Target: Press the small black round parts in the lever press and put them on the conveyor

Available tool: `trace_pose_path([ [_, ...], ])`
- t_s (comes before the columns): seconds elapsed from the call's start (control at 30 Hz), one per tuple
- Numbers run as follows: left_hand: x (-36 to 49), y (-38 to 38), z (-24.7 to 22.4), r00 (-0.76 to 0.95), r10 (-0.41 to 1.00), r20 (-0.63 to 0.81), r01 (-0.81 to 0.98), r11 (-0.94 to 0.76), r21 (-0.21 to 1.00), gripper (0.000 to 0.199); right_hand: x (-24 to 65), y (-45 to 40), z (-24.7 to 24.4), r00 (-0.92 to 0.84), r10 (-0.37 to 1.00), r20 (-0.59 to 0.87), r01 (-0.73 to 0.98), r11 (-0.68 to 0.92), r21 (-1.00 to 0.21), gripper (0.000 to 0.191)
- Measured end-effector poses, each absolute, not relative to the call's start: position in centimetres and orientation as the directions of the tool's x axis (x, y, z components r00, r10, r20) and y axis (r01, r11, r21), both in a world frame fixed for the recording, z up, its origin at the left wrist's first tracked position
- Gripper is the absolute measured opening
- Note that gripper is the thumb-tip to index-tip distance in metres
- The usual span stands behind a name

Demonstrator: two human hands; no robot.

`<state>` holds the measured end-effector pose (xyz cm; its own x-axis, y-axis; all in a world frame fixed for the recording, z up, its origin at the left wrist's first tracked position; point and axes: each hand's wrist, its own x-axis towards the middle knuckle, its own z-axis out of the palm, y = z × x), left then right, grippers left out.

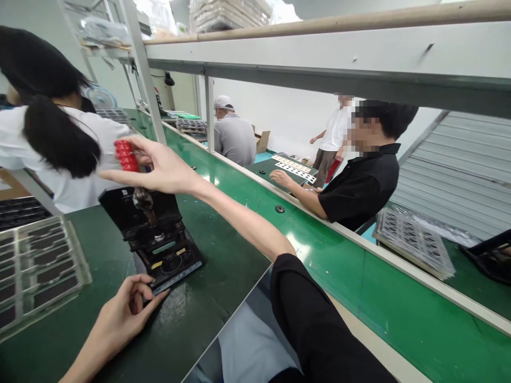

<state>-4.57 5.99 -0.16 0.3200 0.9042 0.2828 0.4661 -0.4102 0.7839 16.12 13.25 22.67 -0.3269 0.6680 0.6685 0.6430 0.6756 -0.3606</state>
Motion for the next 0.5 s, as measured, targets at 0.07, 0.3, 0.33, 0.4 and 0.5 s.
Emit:
trace_pose_path([
  [0.07, -4.6, 6.0, -0.3, 0.319, 0.903, 0.288, 0.47, -0.415, 0.779, 0.048, 16.0, 11.4, 21.2, -0.318, 0.539, 0.78, 0.705, 0.685, -0.186, 0.028],
  [0.3, -5.1, 6.1, -1.1, 0.324, 0.894, 0.31, 0.476, -0.437, 0.763, 0.052, 15.2, 8.7, 11.4, -0.343, 0.387, 0.856, 0.794, 0.606, 0.045, 0.017],
  [0.33, -5.2, 6.1, -1.3, 0.326, 0.892, 0.313, 0.477, -0.441, 0.76, 0.053, 15.0, 8.7, 10.1, -0.336, 0.382, 0.861, 0.806, 0.59, 0.053, 0.013],
  [0.4, -5.3, 6.1, -1.5, 0.319, 0.894, 0.315, 0.481, -0.439, 0.759, 0.056, 14.5, 8.7, 8.3, -0.287, 0.365, 0.886, 0.833, 0.552, 0.042, 0.011],
  [0.5, -5.3, 6.1, -2.1, 0.274, 0.911, 0.309, 0.503, -0.409, 0.761, 0.064, 14.1, 8.6, 7.6, -0.239, 0.343, 0.908, 0.841, 0.541, 0.016, 0.014],
])
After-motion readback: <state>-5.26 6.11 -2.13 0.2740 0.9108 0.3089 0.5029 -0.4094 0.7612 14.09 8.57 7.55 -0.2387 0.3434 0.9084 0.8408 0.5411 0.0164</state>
